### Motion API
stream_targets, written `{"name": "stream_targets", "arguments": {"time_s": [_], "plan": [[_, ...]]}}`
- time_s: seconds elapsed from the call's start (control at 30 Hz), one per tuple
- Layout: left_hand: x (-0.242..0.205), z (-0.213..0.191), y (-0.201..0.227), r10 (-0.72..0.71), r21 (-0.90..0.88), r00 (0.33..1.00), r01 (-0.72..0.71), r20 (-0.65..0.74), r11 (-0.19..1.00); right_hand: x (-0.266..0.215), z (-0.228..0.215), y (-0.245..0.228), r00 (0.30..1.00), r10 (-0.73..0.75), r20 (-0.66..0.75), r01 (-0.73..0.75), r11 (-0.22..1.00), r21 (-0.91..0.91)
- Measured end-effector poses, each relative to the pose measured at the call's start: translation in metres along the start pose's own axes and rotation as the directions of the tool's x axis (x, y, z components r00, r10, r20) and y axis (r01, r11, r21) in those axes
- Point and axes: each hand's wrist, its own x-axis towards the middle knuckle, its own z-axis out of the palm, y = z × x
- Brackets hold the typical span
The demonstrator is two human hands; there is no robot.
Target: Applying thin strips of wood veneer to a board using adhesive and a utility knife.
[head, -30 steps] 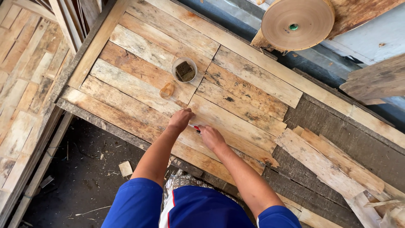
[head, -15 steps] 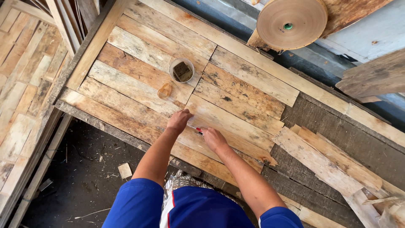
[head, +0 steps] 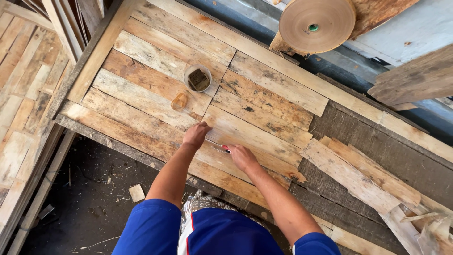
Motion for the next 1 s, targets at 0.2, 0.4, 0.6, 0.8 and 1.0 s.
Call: {"name": "stream_targets", "arguments": {"time_s": [0.2, 0.4, 0.6, 0.8, 1.0], "plan": [[0.003, 0.009, -0.002, -0.005, 0.005, 0.999, 0.005, -0.033, 1.000, -0.009, 0.006, 0.016, 0.993, 0.077, 0.087, -0.072, 0.995, -0.063], [-0.001, 0.011, -0.001, -0.010, 0.005, 0.998, 0.010, -0.061, 1.000, -0.029, -0.014, 0.017, 0.975, 0.167, 0.144, -0.157, 0.984, -0.081], [-0.003, 0.013, 0.003, -0.032, 0.003, 0.996, 0.032, -0.083, 0.999, -0.048, -0.013, 0.027, 0.991, 0.121, 0.065, -0.117, 0.992, -0.050], [-0.009, 0.022, 0.003, -0.022, 0.000, 0.994, 0.022, -0.106, 1.000, -0.057, -0.016, 0.032, 0.989, 0.144, 0.040, -0.143, 0.989, -0.024], [-0.013, 0.008, 0.018, -0.043, 0.033, 0.998, 0.044, -0.038, 0.998, -0.065, -0.008, 0.045, 0.992, 0.128, 0.015, -0.128, 0.992, -0.014]]}}
